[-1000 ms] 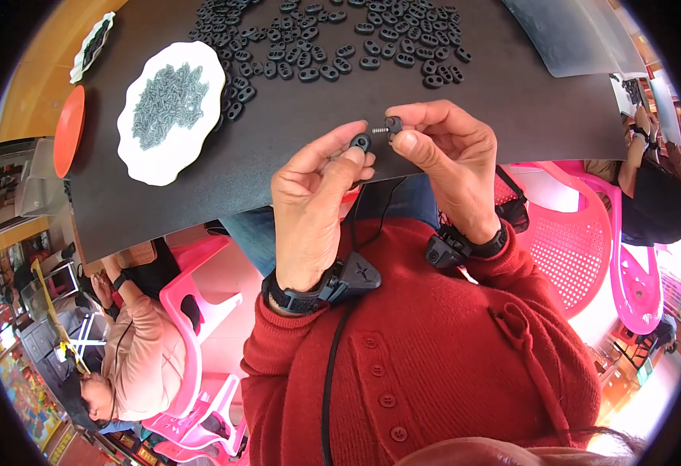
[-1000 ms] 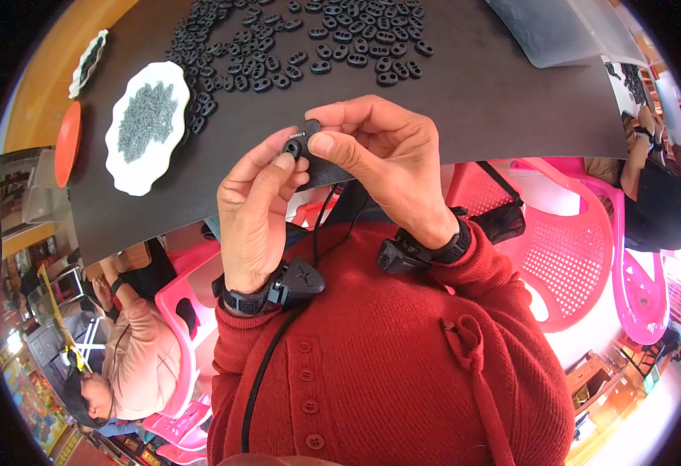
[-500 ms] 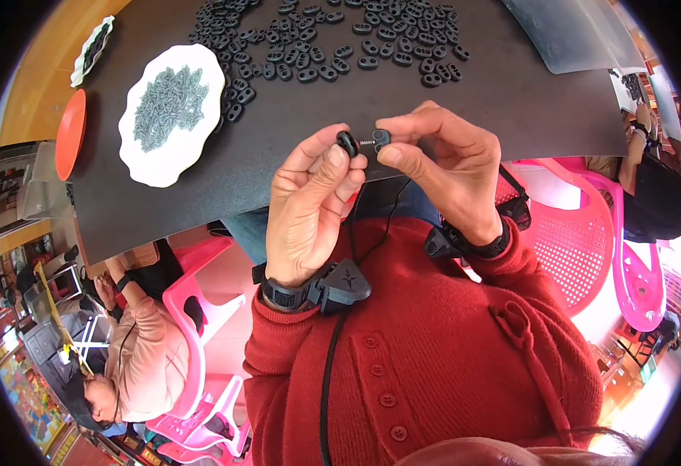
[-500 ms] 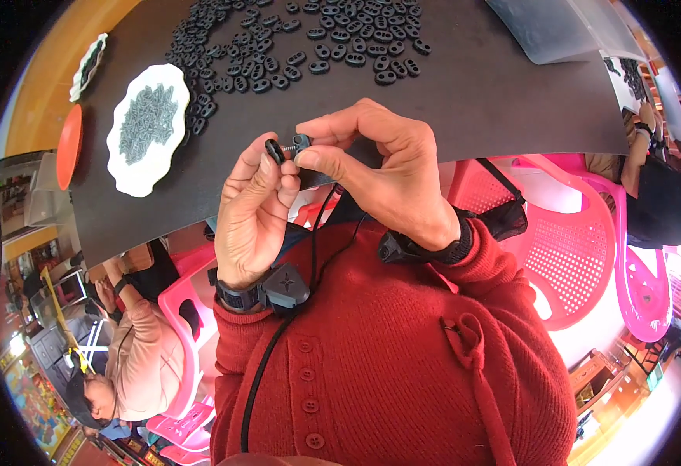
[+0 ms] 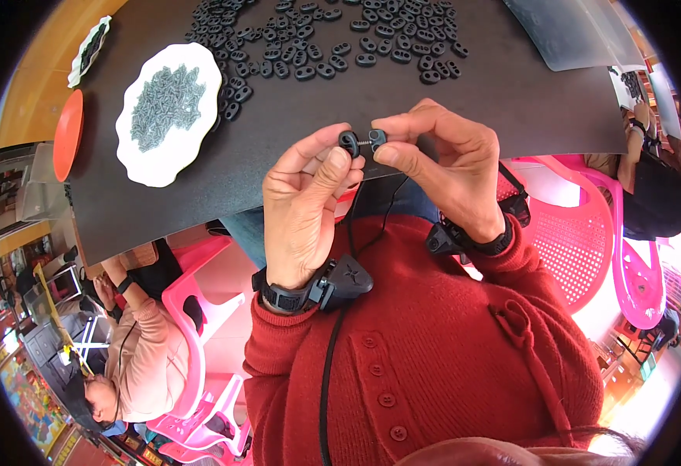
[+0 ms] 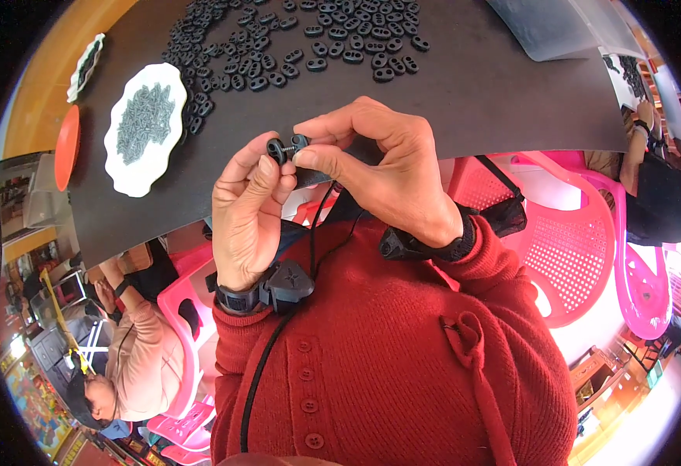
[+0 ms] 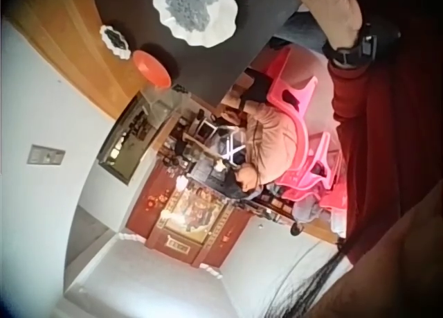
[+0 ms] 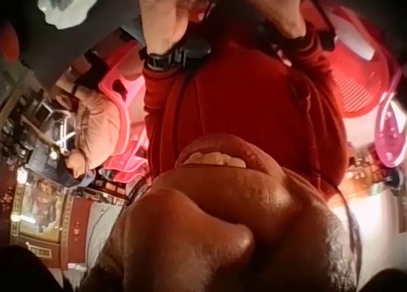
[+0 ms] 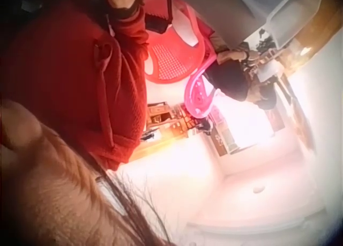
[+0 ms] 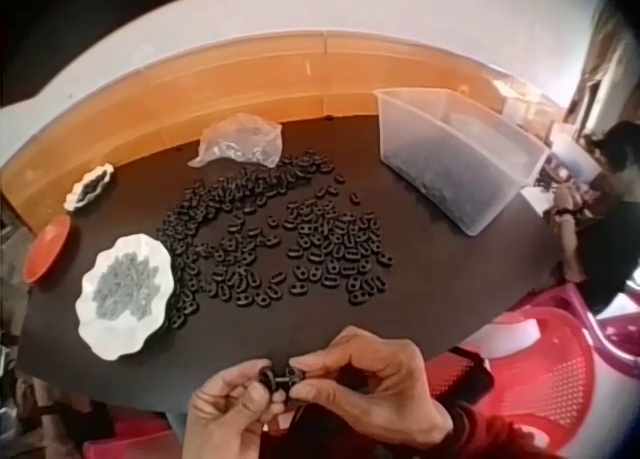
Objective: Joining small black plastic ring components together to form a larger mesh or structure.
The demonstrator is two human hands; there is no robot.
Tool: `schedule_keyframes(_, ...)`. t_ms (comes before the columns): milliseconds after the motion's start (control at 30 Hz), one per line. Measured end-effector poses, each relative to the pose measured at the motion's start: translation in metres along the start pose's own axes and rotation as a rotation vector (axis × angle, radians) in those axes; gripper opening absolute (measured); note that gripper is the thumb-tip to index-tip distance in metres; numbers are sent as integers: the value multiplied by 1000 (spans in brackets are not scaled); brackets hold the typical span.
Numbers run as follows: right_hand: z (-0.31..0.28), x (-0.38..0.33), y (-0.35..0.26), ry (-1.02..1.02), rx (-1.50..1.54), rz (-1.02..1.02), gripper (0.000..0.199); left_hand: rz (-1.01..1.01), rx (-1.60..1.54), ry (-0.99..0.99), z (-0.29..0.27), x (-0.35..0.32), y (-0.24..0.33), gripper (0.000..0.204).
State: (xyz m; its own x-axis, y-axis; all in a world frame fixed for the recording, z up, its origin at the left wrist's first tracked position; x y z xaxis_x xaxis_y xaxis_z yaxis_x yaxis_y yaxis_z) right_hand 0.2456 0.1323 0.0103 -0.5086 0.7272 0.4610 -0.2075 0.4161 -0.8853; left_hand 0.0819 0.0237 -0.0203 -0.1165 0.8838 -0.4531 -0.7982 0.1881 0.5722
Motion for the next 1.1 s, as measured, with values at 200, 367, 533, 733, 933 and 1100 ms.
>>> schedule_keyframes(200,1,0,0,-24,-20,31,23,47,62,18,-3,-1,1,33)
schedule_keyframes(367,2,1,-2,-40,12,38,22,69,167,51,-1,-2,0,34)
schedule_keyframes(533,6,2,-1,-72,63,47,20,64,221,50,-2,-4,-1,36)
schedule_keyframes(733,11,-2,1,-70,125,135,22,53,184,37,-3,-7,-6,37)
schedule_keyframes(933,16,-7,4,-10,162,182,32,48,138,18,-3,-7,-7,35)
schedule_keyframes(1100,16,-8,6,-65,189,108,30,27,111,11,-8,-9,-8,35)
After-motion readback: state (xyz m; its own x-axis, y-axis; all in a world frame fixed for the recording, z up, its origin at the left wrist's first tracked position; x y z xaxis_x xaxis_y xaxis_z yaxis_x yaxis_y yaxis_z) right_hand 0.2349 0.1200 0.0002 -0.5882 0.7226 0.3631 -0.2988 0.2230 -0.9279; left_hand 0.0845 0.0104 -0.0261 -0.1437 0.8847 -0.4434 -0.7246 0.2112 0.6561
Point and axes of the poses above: each hand's wrist, its own x-axis towards the middle knuckle, its own z-axis out of the palm, y = z × x, the point moved 4 cm from there along x, towards the middle knuckle, and after that the axes turned 14 degrees about -z, right-handed, at the moved point
